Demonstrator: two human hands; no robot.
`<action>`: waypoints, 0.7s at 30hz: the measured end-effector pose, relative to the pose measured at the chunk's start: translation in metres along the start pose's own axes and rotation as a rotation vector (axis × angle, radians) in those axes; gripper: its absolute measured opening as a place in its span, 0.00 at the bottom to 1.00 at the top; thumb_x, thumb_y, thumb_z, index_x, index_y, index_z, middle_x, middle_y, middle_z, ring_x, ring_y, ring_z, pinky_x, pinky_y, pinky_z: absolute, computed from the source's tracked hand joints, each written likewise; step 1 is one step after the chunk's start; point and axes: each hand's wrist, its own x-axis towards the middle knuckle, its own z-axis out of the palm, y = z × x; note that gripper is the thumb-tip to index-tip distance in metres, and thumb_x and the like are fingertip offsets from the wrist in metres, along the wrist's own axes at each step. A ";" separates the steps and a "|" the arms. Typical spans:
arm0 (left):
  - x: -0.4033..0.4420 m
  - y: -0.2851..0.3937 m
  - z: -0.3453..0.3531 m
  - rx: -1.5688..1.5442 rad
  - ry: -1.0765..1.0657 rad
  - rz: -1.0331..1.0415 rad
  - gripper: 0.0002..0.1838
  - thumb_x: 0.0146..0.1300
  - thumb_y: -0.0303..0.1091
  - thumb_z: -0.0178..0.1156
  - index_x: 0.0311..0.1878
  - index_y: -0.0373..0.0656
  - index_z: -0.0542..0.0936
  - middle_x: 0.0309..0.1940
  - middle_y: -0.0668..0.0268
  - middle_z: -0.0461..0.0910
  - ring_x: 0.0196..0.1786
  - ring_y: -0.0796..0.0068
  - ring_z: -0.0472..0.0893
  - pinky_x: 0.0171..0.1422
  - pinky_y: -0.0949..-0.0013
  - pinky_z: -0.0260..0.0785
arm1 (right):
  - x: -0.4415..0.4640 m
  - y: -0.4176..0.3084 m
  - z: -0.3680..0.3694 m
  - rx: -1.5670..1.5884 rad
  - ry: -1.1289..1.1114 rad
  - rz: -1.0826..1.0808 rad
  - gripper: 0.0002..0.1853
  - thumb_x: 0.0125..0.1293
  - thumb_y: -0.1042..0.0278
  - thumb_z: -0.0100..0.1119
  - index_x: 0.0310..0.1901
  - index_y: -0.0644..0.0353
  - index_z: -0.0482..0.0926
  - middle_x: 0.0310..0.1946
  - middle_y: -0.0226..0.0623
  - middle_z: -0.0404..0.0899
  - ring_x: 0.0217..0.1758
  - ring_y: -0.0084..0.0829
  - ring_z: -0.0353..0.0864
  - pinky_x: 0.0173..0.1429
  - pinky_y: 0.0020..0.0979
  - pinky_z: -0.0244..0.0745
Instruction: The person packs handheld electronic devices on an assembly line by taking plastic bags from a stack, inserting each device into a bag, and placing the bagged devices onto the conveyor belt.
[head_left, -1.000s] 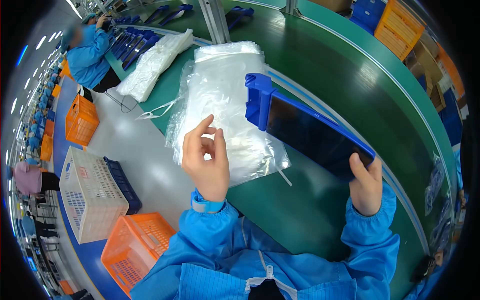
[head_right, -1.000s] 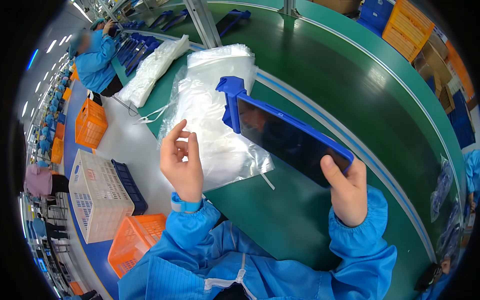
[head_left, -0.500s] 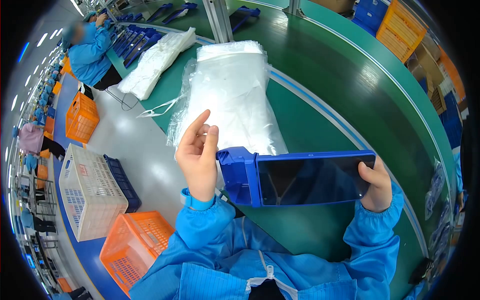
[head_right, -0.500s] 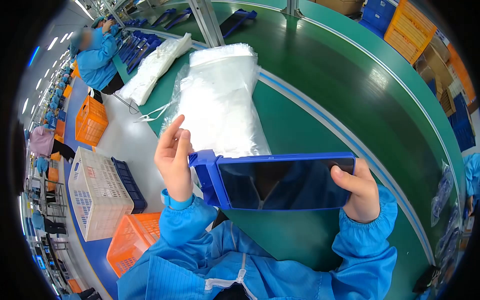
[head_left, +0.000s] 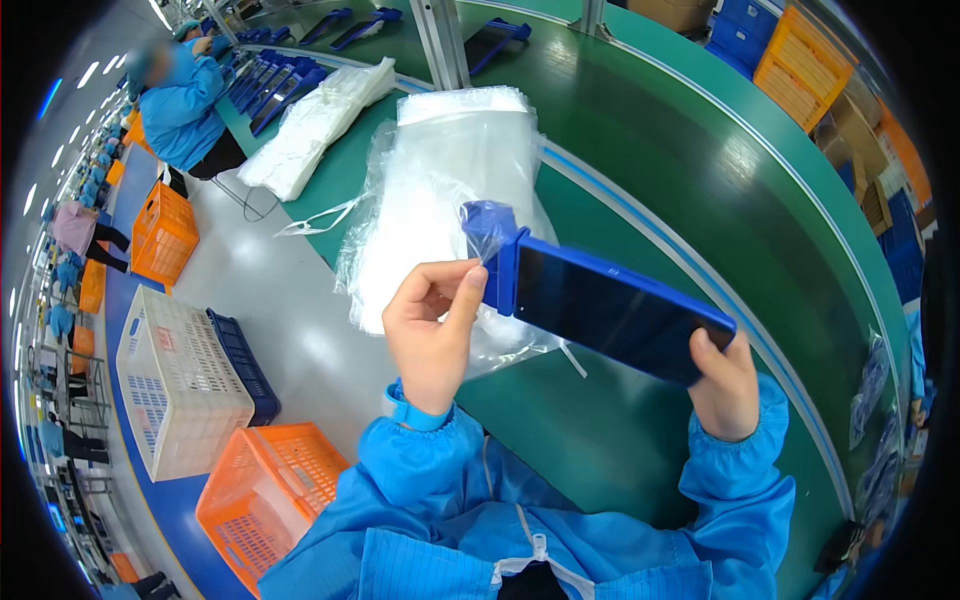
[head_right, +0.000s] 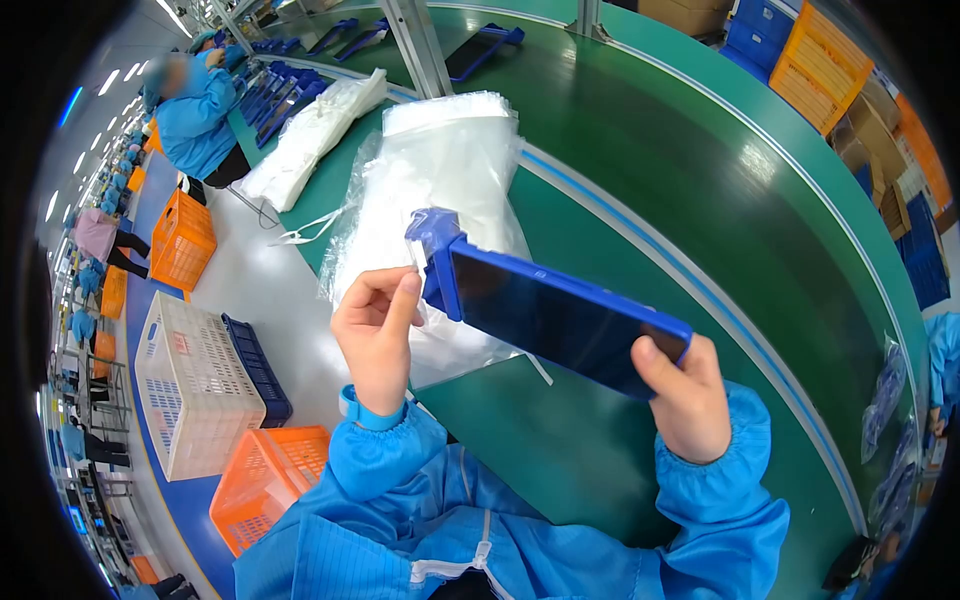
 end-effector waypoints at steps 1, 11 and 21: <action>0.000 0.002 0.003 -0.032 0.014 -0.012 0.03 0.60 0.25 0.60 0.34 0.35 0.78 0.26 0.69 0.77 0.26 0.86 0.72 0.31 0.81 0.63 | 0.001 0.001 0.003 -0.030 -0.052 0.009 0.22 0.64 0.64 0.54 0.55 0.71 0.70 0.51 0.40 0.75 0.55 0.31 0.72 0.63 0.30 0.60; -0.018 0.005 0.024 0.105 0.022 0.293 0.06 0.51 0.20 0.65 0.32 0.37 0.79 0.24 0.67 0.77 0.24 0.83 0.72 0.29 0.79 0.65 | -0.003 0.026 0.021 -0.178 -0.151 -0.056 0.18 0.67 0.70 0.50 0.54 0.72 0.70 0.53 0.42 0.71 0.55 0.30 0.70 0.61 0.28 0.62; -0.028 0.008 0.029 0.334 -0.012 0.494 0.09 0.47 0.17 0.66 0.32 0.39 0.80 0.25 0.64 0.78 0.23 0.77 0.72 0.25 0.77 0.63 | -0.010 0.044 0.024 0.295 -0.007 0.080 0.22 0.69 0.62 0.48 0.59 0.67 0.65 0.57 0.40 0.70 0.60 0.34 0.68 0.65 0.36 0.60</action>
